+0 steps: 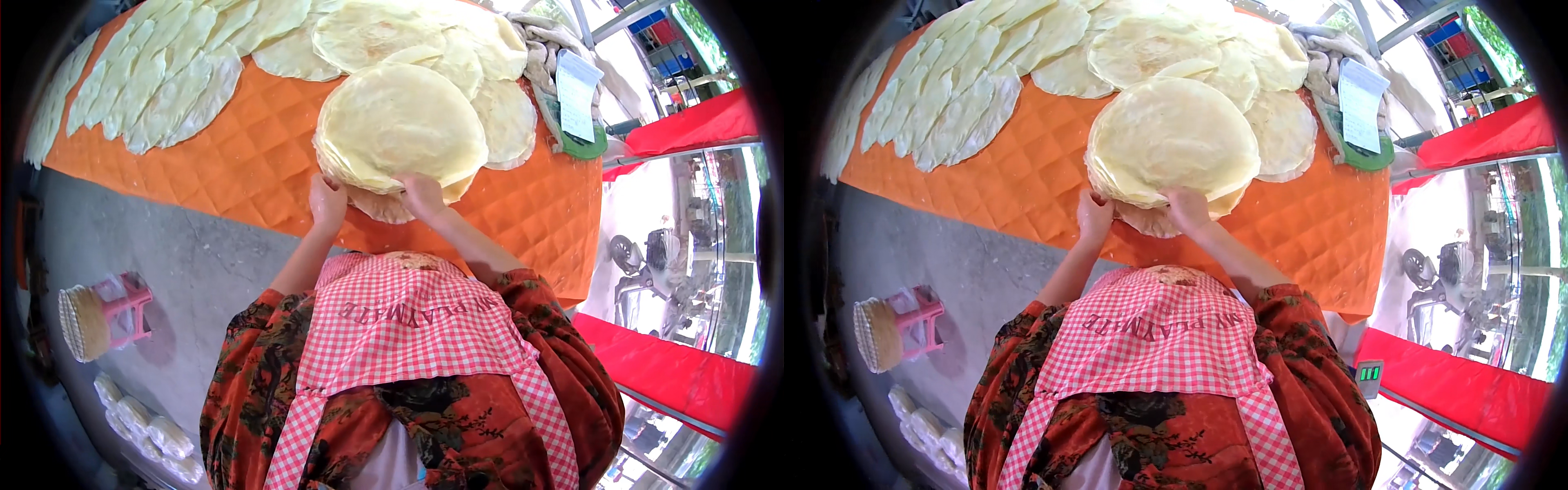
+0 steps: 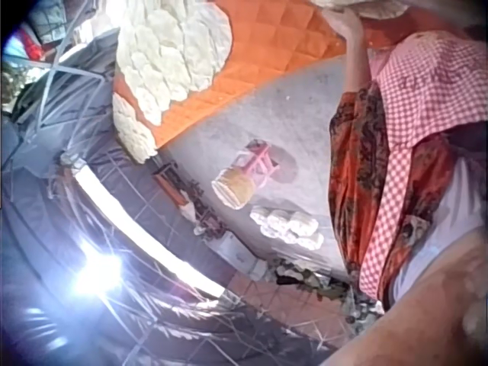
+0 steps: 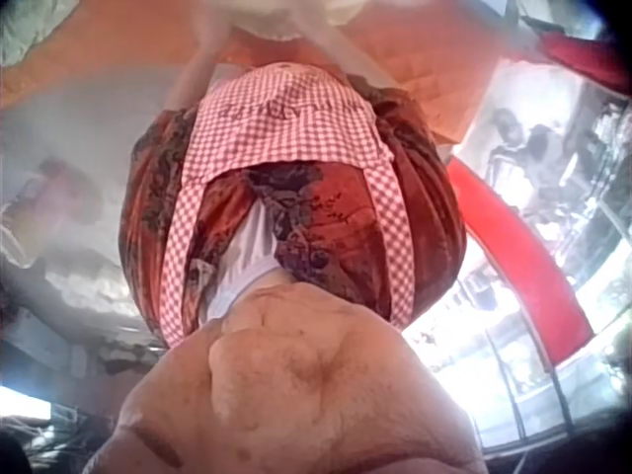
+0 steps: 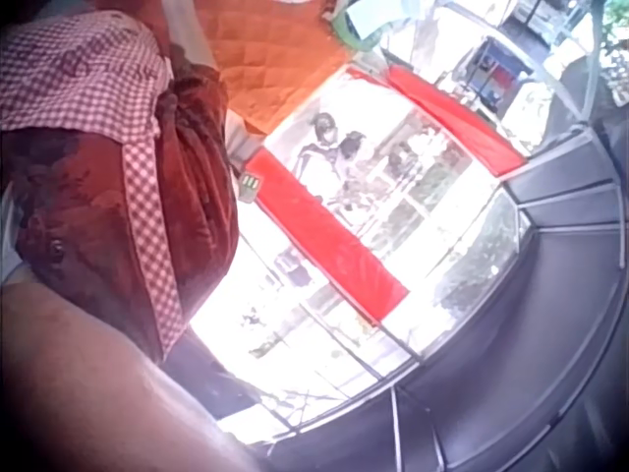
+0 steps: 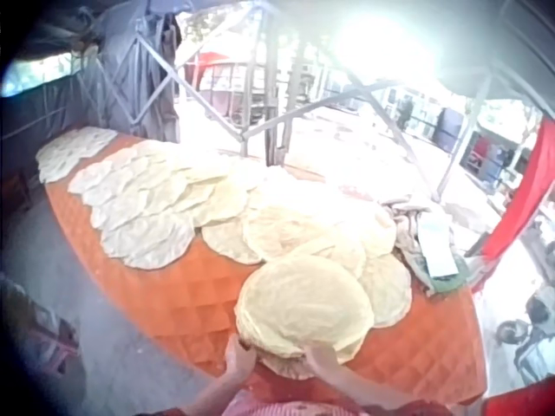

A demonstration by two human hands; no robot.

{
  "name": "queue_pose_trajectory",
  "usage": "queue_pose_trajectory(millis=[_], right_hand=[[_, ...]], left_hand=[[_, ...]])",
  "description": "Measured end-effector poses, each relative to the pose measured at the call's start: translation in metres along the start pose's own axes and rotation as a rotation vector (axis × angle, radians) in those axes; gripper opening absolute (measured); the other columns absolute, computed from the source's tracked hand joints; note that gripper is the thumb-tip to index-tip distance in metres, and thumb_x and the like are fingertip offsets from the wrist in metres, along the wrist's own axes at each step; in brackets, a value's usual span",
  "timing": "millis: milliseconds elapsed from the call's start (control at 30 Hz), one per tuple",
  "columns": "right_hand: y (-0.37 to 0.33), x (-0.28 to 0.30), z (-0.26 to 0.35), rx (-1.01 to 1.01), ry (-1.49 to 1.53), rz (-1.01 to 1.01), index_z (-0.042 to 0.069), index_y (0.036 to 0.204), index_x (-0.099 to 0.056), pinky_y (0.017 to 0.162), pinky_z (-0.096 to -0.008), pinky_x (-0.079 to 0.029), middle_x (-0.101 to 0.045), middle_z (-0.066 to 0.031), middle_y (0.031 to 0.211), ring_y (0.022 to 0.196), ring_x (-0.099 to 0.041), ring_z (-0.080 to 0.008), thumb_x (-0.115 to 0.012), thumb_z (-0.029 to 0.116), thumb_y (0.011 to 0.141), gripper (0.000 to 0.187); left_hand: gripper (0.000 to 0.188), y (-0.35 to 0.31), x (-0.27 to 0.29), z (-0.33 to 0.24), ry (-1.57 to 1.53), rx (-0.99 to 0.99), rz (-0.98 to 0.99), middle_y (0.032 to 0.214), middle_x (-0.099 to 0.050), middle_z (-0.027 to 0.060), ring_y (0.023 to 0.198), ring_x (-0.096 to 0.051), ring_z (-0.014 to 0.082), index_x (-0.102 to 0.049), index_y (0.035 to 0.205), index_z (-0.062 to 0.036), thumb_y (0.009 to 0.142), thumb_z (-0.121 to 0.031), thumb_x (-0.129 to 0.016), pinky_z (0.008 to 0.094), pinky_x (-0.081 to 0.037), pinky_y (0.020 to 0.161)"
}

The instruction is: The person peels thin crepe layers from a stack by hand, arranges them individually on a table surface, and periodically moves stacks to a digital scale for weighing.

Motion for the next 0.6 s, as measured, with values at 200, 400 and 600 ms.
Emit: queue_pose_trajectory(millis=[200, 400, 600], right_hand=[[-0.001, 0.001, -0.001, 0.016, 0.006, -0.060, 0.014, 0.098, -0.068, 0.072, -0.0407, -0.051, -0.067, -0.0110, 0.088, 0.084, -0.063, -0.0306, -0.057, 0.005, 0.071, 0.031], [-0.002, -0.001, -0.009, -0.045, 0.037, -0.020, 0.013, 0.101, -0.068, 0.074, -0.0419, -0.051, -0.067, -0.0129, 0.094, 0.087, -0.063, -0.0322, -0.053, 0.002, 0.071, 0.035], [0.001, -0.003, -0.014, -0.047, 0.072, 0.020, 0.013, 0.100, -0.068, 0.074, -0.0424, -0.050, -0.067, -0.0131, 0.094, 0.087, -0.063, -0.0324, -0.054, 0.005, 0.072, 0.032]], left_hand=[[0.018, 0.017, -0.026, 0.035, -0.018, 0.190, 0.221, 0.088, -0.064, 0.0193, 0.080, -0.064, 0.0281, -0.057, 0.084, 0.0022, 0.075, -0.011, -0.063, 0.0362, -0.051, 0.064], [0.016, 0.007, -0.035, 0.018, -0.330, 0.279, 0.375, 0.091, -0.064, 0.0161, 0.077, -0.067, 0.0243, -0.058, 0.094, 0.0031, 0.083, -0.008, -0.057, 0.0335, -0.056, 0.059], [0.025, -0.021, -0.039, -0.007, -0.834, 0.494, 0.535, 0.099, -0.064, 0.0190, 0.089, -0.066, 0.0306, -0.053, 0.110, 0.0018, 0.090, -0.011, -0.045, 0.0400, -0.057, 0.077]])
Point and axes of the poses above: each hand's wrist, its own y-axis towards the middle knuckle, its own x-axis out of the back of the hand, z = x × y, the point moved 9 cm from there along y, towards the middle knuckle
